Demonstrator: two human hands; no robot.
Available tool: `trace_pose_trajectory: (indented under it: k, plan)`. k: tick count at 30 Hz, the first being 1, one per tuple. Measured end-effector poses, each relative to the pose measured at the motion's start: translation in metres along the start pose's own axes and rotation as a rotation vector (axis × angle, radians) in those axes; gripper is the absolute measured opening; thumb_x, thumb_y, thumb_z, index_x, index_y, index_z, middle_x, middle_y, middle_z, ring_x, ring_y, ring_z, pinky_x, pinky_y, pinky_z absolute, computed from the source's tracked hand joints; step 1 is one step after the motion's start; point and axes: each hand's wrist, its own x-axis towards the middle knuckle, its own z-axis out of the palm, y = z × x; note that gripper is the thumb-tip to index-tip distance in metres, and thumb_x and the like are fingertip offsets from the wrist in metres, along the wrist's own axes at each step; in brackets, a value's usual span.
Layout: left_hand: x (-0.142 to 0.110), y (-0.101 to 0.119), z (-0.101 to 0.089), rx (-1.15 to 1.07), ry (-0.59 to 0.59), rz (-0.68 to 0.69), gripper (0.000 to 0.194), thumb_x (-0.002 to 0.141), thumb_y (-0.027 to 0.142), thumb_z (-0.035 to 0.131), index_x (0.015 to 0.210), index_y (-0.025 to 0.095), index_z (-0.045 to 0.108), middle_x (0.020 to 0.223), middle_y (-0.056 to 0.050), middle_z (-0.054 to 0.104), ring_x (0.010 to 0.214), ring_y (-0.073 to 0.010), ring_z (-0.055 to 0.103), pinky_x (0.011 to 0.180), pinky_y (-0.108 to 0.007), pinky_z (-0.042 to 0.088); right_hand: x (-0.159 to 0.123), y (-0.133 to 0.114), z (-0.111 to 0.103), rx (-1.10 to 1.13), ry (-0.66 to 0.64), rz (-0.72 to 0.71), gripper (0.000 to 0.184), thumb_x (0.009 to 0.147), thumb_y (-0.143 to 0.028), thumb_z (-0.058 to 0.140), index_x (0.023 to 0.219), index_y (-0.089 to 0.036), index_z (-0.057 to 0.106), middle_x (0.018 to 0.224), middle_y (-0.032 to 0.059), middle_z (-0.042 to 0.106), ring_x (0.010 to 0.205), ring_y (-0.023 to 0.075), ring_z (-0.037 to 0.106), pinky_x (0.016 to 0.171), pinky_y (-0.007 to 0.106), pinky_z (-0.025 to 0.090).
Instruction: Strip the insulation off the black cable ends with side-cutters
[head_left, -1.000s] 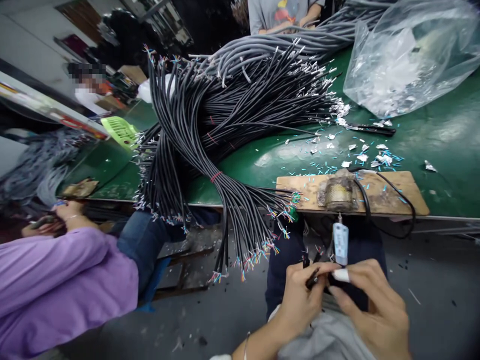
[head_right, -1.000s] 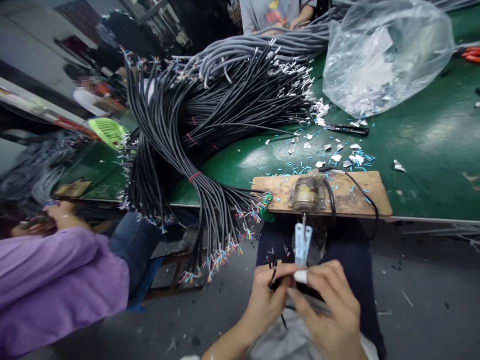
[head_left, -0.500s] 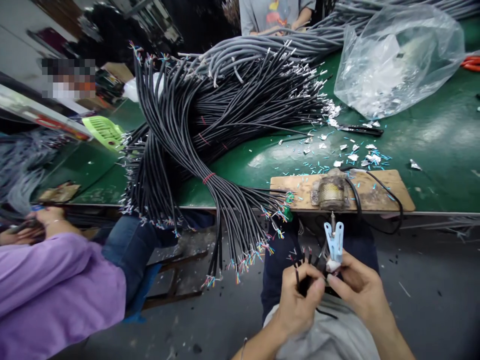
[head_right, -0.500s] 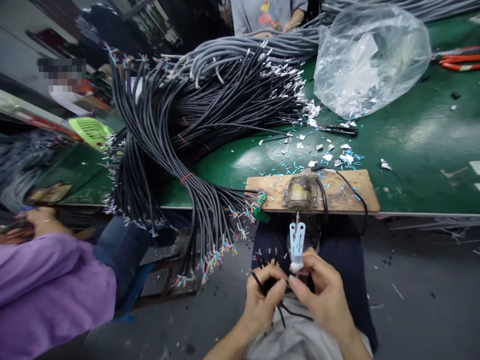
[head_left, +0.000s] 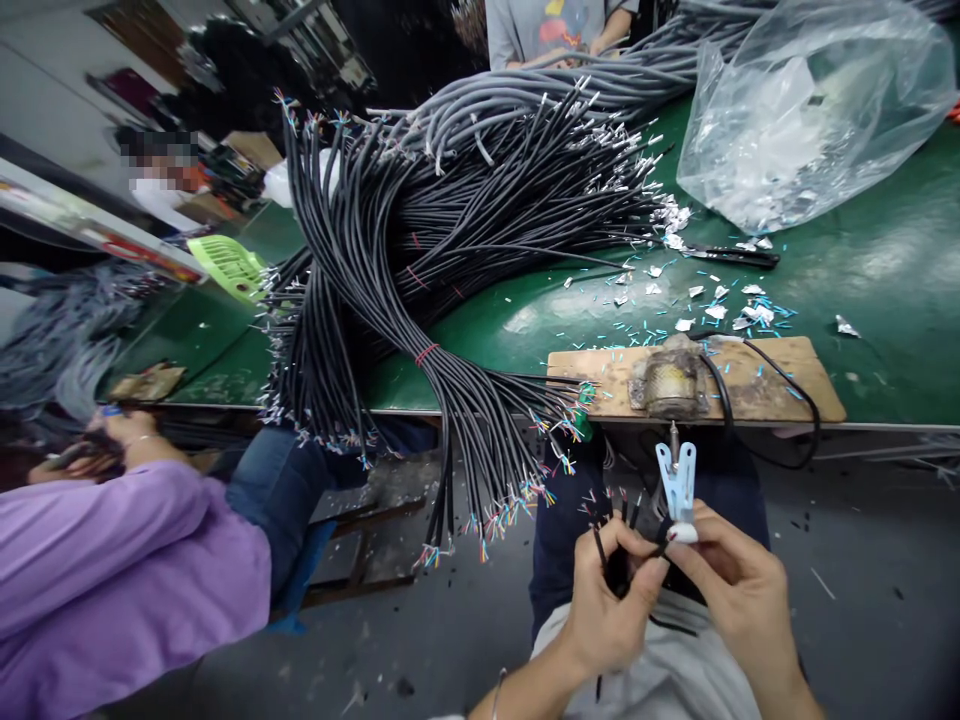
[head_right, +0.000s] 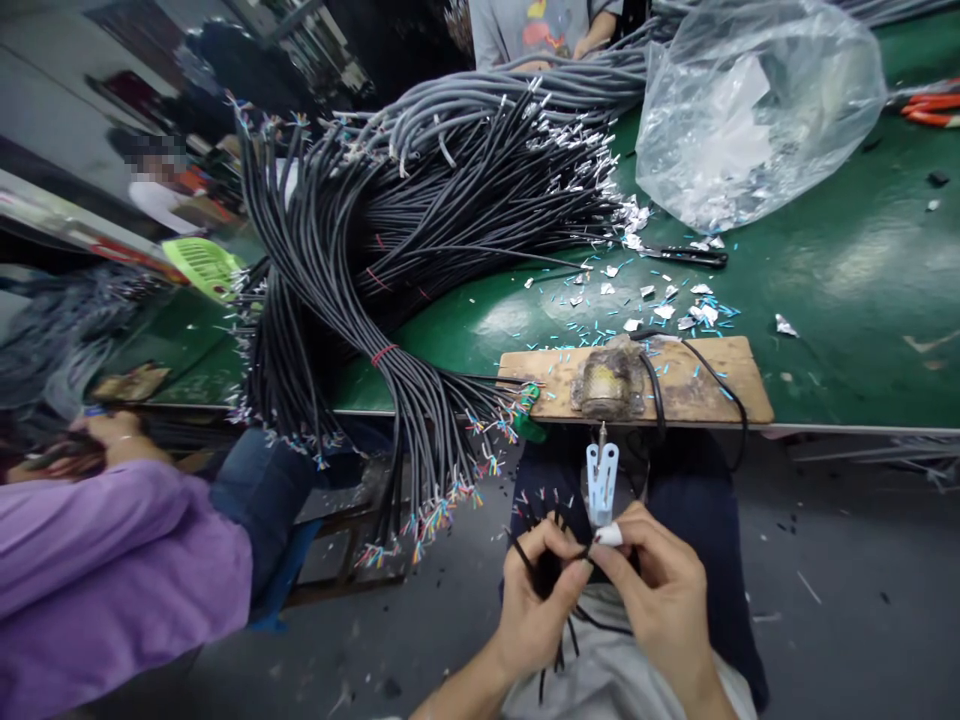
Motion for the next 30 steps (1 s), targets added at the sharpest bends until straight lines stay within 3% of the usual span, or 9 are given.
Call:
trace_pose_trajectory:
  k: [3,7,10,14,17,22,30]
  plan:
    - [0.004,0.005,0.001,-0.049,-0.024,-0.05,0.032,0.082,0.044,0.054,0.071,0.014,0.053,0.063,-0.001,0.048,0.061,-0.0126,0.044,0.06,-0.025,0.037,-0.001,-0.002,0.005,0.077,0.018,0.006,0.003,0.077,-0.02,0.064,0.074,-0.018,0.062,0.072,0.0035,0.053,0.07,0.0156,0.05,0.061,0.025,0.043]
    - [0.012,0.011,-0.001,-0.106,-0.089,-0.02,0.033,0.079,0.044,0.059,0.069,0.013,0.06,0.06,-0.002,0.052,0.06,-0.0134,0.046,0.061,-0.026,0.038,0.004,-0.007,0.005,0.506,-0.217,0.32,0.021,0.08,-0.038,0.058,0.08,-0.017,0.061,0.071,0.0042,0.051,0.067,0.0163,0.05,0.061,0.028,0.044]
    - [0.017,0.015,-0.002,-0.096,-0.1,0.03,0.026,0.077,0.037,0.064,0.068,0.013,0.062,0.055,0.0,0.05,0.055,-0.0117,0.043,0.059,-0.025,0.037,0.012,-0.011,0.005,0.618,-0.285,0.41,0.024,0.077,-0.041,0.06,0.075,-0.016,0.058,0.068,0.0029,0.048,0.066,0.0157,0.048,0.062,0.028,0.043]
    - [0.019,0.022,-0.003,-0.058,-0.094,0.092,0.018,0.076,0.03,0.065,0.068,0.013,0.063,0.053,0.001,0.049,0.053,-0.0108,0.043,0.057,-0.024,0.037,0.031,-0.013,0.001,0.568,-0.153,0.457,0.024,0.076,-0.038,0.063,0.068,-0.017,0.055,0.063,-0.0012,0.045,0.057,0.0109,0.043,0.056,0.024,0.04]
    - [0.02,0.029,-0.004,-0.028,-0.073,0.163,0.016,0.076,0.027,0.065,0.066,0.014,0.063,0.051,0.002,0.049,0.053,-0.0108,0.045,0.057,-0.025,0.037,0.048,-0.013,0.0,0.541,-0.071,0.438,0.031,0.078,-0.046,0.06,0.071,-0.016,0.059,0.061,-0.0003,0.049,0.057,0.0116,0.045,0.055,0.024,0.042]
    - [0.025,0.032,-0.006,0.065,0.029,0.203,0.013,0.076,0.024,0.064,0.067,0.014,0.062,0.051,0.002,0.049,0.054,-0.0118,0.046,0.059,-0.026,0.039,0.063,-0.018,0.008,0.582,-0.094,0.46,0.033,0.075,-0.047,0.065,0.078,-0.015,0.067,0.065,0.0025,0.056,0.059,0.0119,0.051,0.054,0.022,0.043]
    - [0.031,0.035,0.0,0.124,0.048,0.158,0.01,0.074,0.018,0.063,0.065,0.014,0.063,0.053,0.001,0.054,0.052,-0.0108,0.046,0.057,-0.023,0.039,0.063,-0.024,0.015,0.64,-0.116,0.469,0.037,0.071,-0.051,0.066,0.071,-0.014,0.064,0.064,0.0041,0.058,0.052,0.0109,0.049,0.047,0.023,0.042]
